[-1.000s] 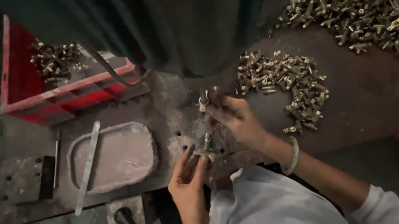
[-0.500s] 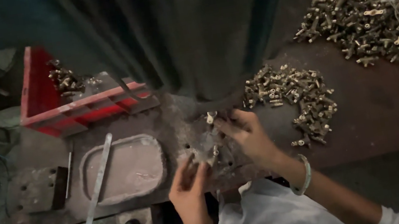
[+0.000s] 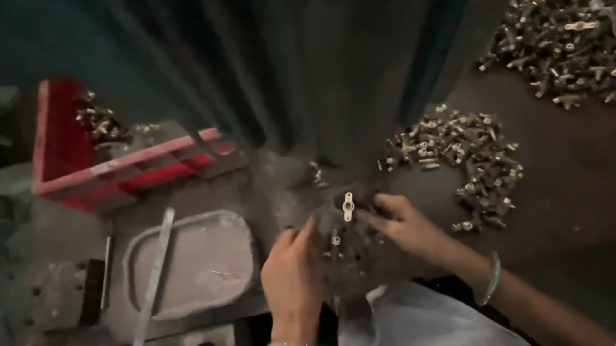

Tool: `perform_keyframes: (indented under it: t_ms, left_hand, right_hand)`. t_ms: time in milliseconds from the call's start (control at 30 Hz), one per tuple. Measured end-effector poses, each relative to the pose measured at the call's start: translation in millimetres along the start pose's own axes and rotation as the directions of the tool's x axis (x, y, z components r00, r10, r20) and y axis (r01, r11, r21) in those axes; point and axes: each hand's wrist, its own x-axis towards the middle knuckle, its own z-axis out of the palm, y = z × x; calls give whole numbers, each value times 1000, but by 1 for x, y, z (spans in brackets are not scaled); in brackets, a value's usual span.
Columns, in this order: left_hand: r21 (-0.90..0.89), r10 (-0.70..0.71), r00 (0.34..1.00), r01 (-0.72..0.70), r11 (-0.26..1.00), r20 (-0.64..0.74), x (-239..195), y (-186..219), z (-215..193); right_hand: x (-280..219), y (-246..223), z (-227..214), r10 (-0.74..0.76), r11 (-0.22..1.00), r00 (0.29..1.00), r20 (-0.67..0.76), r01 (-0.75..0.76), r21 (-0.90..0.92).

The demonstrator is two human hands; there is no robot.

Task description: The person picks small metal fittings one at a time from a pile on the workbench, holds each against a tool while working its surface, and places the finished piece into a red plastic crate beside the bench. The tray and file rest on the bench throughout.

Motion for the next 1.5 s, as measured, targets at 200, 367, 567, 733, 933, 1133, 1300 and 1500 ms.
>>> perform_keyframes:
  t_ms: [200,367,567,733,933,1133,1300,1500]
  left_hand:
    - [-562,-152,960,263,784,237,-17,12,-2]
    - [-470,31,984,56,881,177,5,-66,-50]
    - [-382,-209,926,78,921,-314,16,-31,-83]
    - [-386,2,988,-63,920,-156,-25,-18,7]
    - [-407,-10,960,-109,907,-279,-9,54,3]
    - [-651,-95,930,-174,739,-356,10,61,0]
    - [-591,-99,944,-114,799,-316,7,61,-7]
    - [-628,-90,934,-160,762,-346,7,62,-8]
  right_hand:
    - [-43,-31,10,-61,875,978,200,149,-460]
    - [-41,-24,8,-164,744,893,418,391,-542]
    - [-29,-28,27,-486,521,775,404,628,-578]
    - [-22,-29,30,-505,478,789,351,594,-647]
    - [-16,-18,24,-168,937,970,-177,101,-334]
    - [-9,-62,38,-333,927,917,-220,361,99]
    - [-15,-68,59,-123,935,937,-326,219,279]
    - [-8,-62,50,-211,964,946,-246,243,109]
